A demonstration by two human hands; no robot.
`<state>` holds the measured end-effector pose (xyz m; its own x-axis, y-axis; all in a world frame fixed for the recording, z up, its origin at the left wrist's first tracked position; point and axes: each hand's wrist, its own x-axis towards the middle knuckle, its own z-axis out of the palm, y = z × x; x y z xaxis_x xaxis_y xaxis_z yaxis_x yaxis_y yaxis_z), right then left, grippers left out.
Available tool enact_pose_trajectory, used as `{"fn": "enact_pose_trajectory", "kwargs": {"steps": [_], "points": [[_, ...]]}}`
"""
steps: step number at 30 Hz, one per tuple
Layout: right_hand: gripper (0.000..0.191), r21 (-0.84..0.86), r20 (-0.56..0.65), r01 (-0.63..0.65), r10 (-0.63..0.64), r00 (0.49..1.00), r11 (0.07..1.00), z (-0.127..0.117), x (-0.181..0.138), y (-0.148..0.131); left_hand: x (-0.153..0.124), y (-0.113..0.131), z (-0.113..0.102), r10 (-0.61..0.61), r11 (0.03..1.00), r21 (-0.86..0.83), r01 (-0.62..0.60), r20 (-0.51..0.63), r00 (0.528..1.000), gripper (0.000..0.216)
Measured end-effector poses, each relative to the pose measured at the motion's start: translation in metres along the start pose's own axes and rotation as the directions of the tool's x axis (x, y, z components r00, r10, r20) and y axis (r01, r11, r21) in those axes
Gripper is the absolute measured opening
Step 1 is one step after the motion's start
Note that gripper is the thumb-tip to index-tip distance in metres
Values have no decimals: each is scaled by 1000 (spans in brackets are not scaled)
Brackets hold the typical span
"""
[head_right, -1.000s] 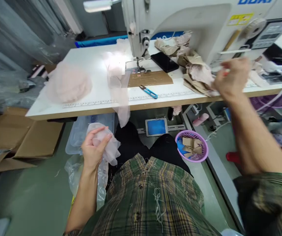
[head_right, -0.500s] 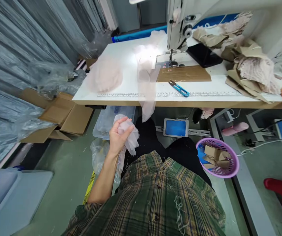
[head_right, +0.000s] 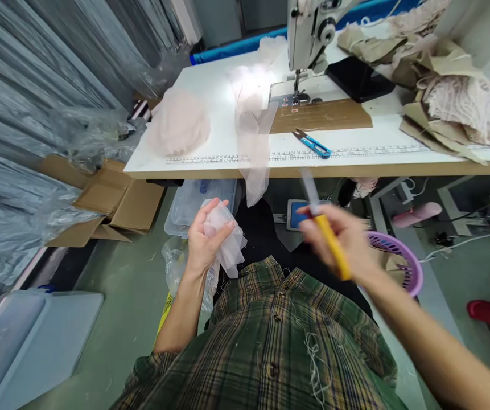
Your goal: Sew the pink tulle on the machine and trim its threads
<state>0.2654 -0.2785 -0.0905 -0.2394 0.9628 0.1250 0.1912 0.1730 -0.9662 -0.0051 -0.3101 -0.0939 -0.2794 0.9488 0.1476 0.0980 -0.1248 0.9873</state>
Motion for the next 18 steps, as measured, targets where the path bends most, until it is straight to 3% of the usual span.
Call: {"fn": "enact_pose_trajectory", "kwargs": {"steps": [1,3,5,9,18], "points": [[32,23,135,-17,14,991,1000,19,-2,3,-1,1,1,-18,1000,-12,18,0,1000,64],[36,6,402,-23,18,916,1000,55,-5,7,-3,4,1,-40,999,-31,40,-2,999,65],[37,-84,489,38,8,872,996,80,-5,8,-4,5,-1,-37,999,-32,37,-3,999,66],[38,-169,499,127,-26,866,977,93,-4,3,-3,6,-4,7,1000,9,-7,-9,1000,65],[40,-255,437,147,-21,899,956,90,-1,-1,-3,4,-4,100,988,120,-99,-5,995,61]]}}
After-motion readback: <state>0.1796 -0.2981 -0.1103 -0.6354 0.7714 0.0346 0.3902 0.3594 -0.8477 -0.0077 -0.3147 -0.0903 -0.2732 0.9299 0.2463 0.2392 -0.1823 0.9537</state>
